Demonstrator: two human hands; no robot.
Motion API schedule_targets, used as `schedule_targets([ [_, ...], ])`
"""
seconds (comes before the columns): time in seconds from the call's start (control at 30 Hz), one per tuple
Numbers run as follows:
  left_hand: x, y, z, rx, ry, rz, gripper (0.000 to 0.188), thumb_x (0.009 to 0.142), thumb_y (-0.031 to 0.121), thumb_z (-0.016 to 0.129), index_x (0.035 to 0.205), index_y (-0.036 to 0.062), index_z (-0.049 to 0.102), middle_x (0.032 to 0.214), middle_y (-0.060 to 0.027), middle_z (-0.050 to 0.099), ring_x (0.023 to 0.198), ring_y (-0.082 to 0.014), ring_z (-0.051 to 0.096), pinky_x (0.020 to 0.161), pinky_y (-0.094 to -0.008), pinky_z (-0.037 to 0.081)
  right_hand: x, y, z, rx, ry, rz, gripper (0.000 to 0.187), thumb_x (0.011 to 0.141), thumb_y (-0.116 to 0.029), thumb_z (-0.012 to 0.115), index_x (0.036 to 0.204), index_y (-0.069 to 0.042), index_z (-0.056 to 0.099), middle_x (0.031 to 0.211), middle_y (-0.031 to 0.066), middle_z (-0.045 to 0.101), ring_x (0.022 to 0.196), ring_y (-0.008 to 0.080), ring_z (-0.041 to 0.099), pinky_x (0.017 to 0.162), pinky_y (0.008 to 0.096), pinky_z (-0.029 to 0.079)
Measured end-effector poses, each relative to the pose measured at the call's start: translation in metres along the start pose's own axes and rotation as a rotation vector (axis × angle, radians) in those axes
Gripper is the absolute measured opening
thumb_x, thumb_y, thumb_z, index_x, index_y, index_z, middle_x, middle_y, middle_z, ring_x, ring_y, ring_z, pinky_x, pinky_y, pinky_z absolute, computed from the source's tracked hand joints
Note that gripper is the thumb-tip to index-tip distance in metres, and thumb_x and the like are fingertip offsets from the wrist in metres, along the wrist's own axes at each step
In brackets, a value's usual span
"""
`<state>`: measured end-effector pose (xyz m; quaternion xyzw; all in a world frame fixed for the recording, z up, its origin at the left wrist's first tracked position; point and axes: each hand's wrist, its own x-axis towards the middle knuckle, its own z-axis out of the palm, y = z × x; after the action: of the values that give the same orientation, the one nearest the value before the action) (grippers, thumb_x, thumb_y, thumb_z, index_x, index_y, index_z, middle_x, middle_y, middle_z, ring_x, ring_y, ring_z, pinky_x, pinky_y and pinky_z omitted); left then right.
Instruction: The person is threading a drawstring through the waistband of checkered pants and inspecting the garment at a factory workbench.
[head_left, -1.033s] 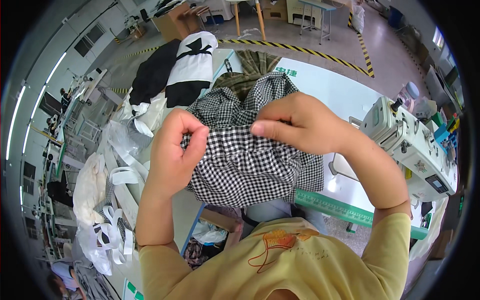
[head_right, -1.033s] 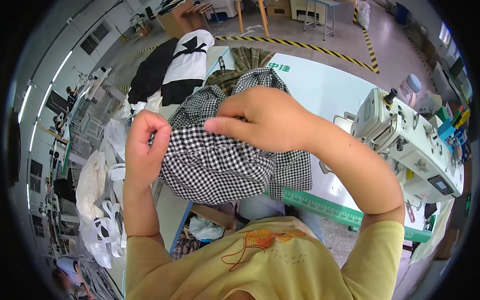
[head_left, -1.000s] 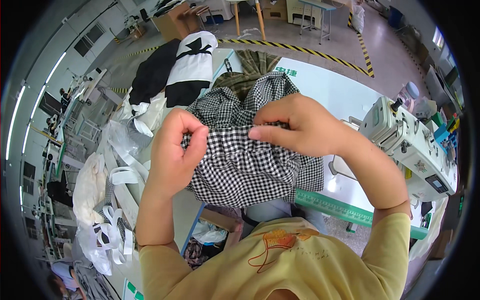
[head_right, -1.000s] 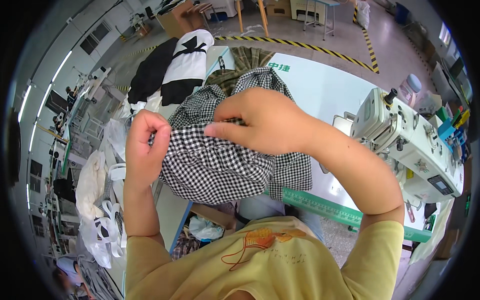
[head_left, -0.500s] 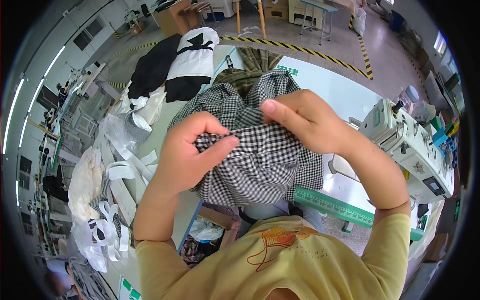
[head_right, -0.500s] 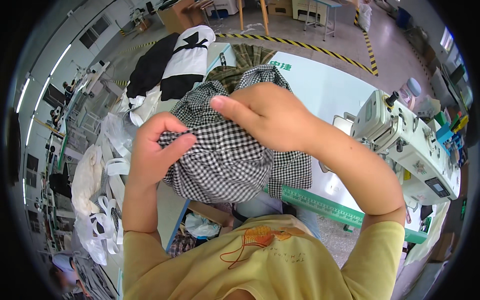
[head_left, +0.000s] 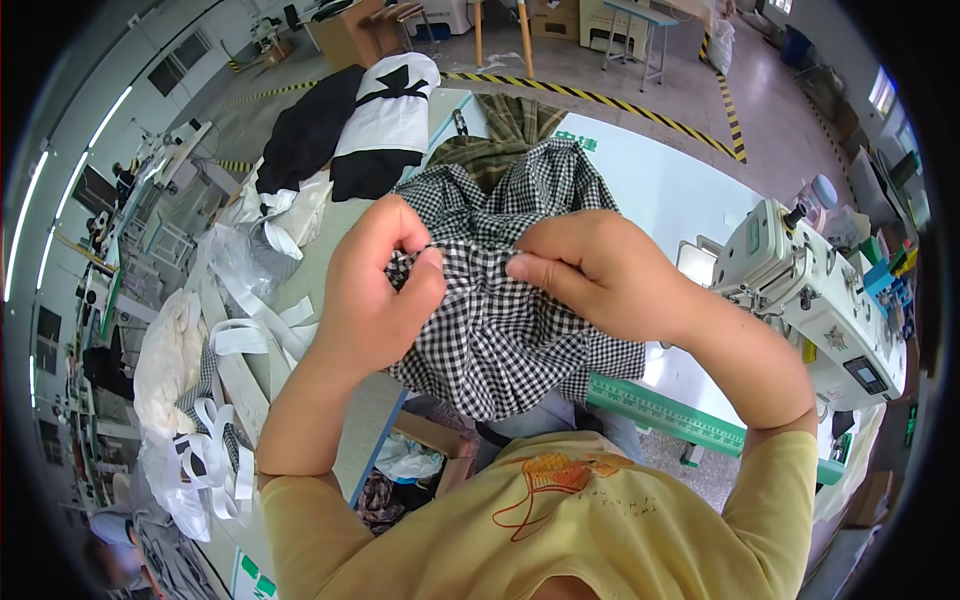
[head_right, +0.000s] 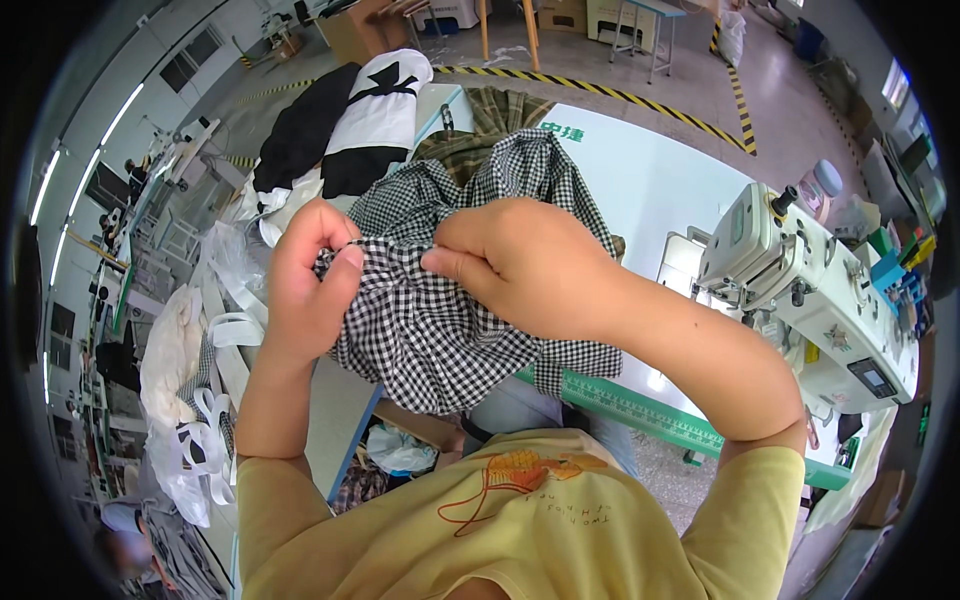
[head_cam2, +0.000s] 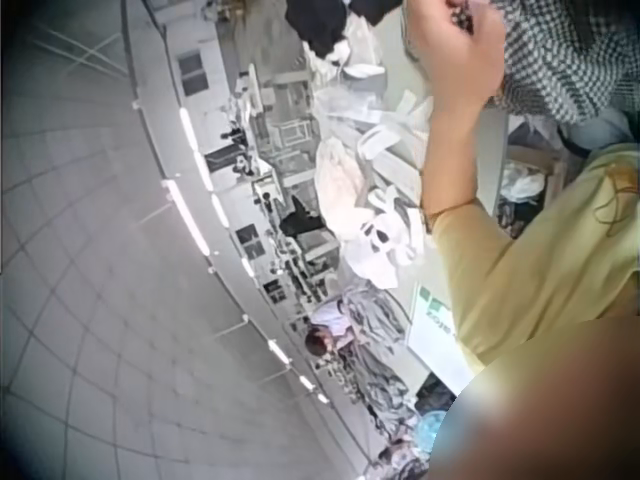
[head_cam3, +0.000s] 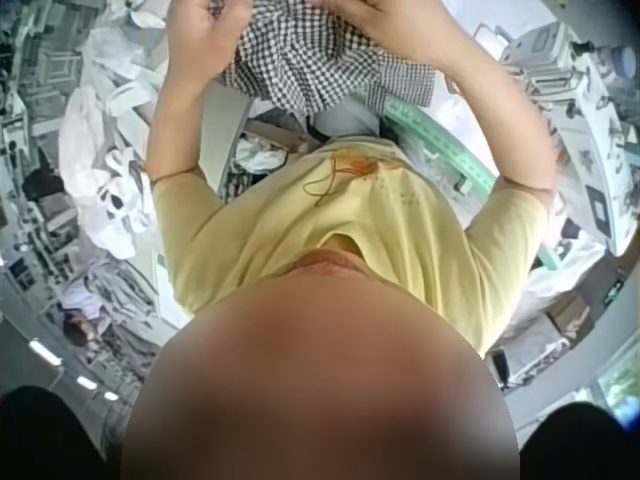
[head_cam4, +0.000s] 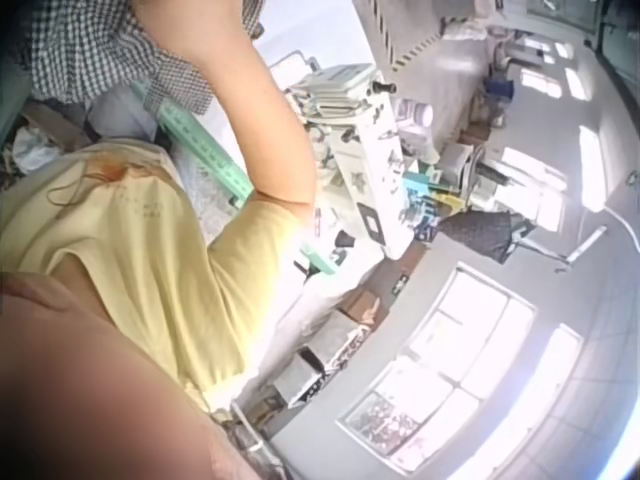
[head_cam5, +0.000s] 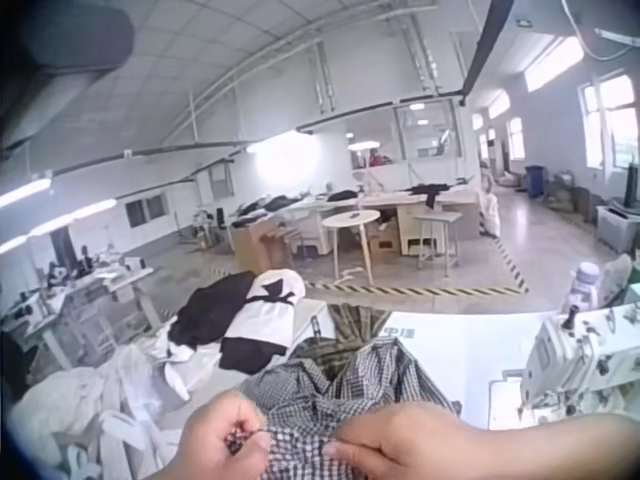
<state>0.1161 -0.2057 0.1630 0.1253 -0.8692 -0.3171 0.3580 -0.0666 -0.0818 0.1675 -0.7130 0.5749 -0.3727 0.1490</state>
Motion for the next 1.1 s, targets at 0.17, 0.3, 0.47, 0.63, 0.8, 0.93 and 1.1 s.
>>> schedule_targets([
  [0.17,0.004,0.001,0.01,-0.27,-0.011,0.014,0.02,0.076,0.005,0.065,0.091,0.0021,0.051,0.083,-0.0046,0.055,0.076,-0.0124,0.052,0.072,-0.0259,0.041,0.004,0.006,0.006,0.046,0.057,0.061,0.027,0.087,-0.023,0.055,0.072,0.0,0.053,0.066,0.0166,0.053,0.066,0.0358,0.053,0.058,0.0419,0.041],
  [0.3,0.003,0.0,-0.004,-0.218,-0.229,-0.039,0.019,0.072,0.005,0.072,0.087,0.0014,0.061,0.088,-0.0039,0.061,0.082,-0.0123,0.058,0.076,-0.0256,0.043,-0.002,0.008,-0.001,0.167,0.076,0.053,0.034,0.091,-0.026,0.051,0.073,0.002,0.053,0.063,0.0151,0.05,0.059,0.029,0.048,0.058,0.0375,0.04],
  [0.47,-0.001,-0.004,-0.016,-0.273,-0.158,-0.01,0.015,0.069,-0.005,0.06,0.079,0.0021,0.052,0.081,-0.0048,0.056,0.078,-0.0123,0.053,0.074,-0.0261,0.043,-0.01,0.011,-0.022,0.208,0.034,0.203,0.042,0.098,-0.029,0.04,0.084,0.005,0.06,0.075,0.0102,0.059,0.072,0.0162,0.054,0.07,0.0291,0.044],
  [0.63,0.002,-0.007,-0.01,-0.309,-0.118,-0.021,0.013,0.069,-0.001,0.053,0.08,0.0021,0.046,0.079,-0.0046,0.053,0.075,-0.0121,0.049,0.073,-0.026,0.041,-0.012,0.009,-0.009,0.254,0.1,0.056,0.041,0.091,-0.031,0.053,0.069,0.003,0.054,0.056,0.0098,0.046,0.054,0.0173,0.041,0.053,0.0328,0.037],
  [0.8,0.004,-0.005,0.007,-0.359,-0.163,-0.044,0.014,0.072,0.005,0.05,0.085,0.0014,0.047,0.082,-0.0043,0.049,0.076,-0.0124,0.047,0.074,-0.0256,0.04,-0.003,0.005,0.002,0.111,0.027,-0.059,0.028,0.087,-0.025,0.056,0.072,-0.001,0.056,0.065,0.0144,0.054,0.062,0.0337,0.053,0.054,0.0406,0.041],
  [0.93,0.007,0.011,0.024,-0.269,-0.237,-0.066,0.033,0.075,0.015,0.069,0.095,0.0027,0.047,0.086,-0.0044,0.051,0.082,-0.0124,0.052,0.077,-0.0276,0.043,0.002,0.001,0.01,0.008,0.109,-0.019,0.028,0.088,-0.026,0.053,0.073,-0.003,0.057,0.068,0.0153,0.056,0.066,0.0348,0.055,0.056,0.0426,0.042],
  [1.1,0.009,0.002,0.006,-0.262,-0.295,-0.103,0.029,0.073,0.011,0.073,0.095,0.0012,0.057,0.089,-0.0036,0.059,0.08,-0.0111,0.056,0.074,-0.0257,0.044,0.0,0.005,0.0,0.106,0.188,0.019,0.034,0.09,-0.029,0.051,0.074,0.0,0.056,0.064,0.0156,0.053,0.06,0.0322,0.052,0.057,0.0393,0.041],
])
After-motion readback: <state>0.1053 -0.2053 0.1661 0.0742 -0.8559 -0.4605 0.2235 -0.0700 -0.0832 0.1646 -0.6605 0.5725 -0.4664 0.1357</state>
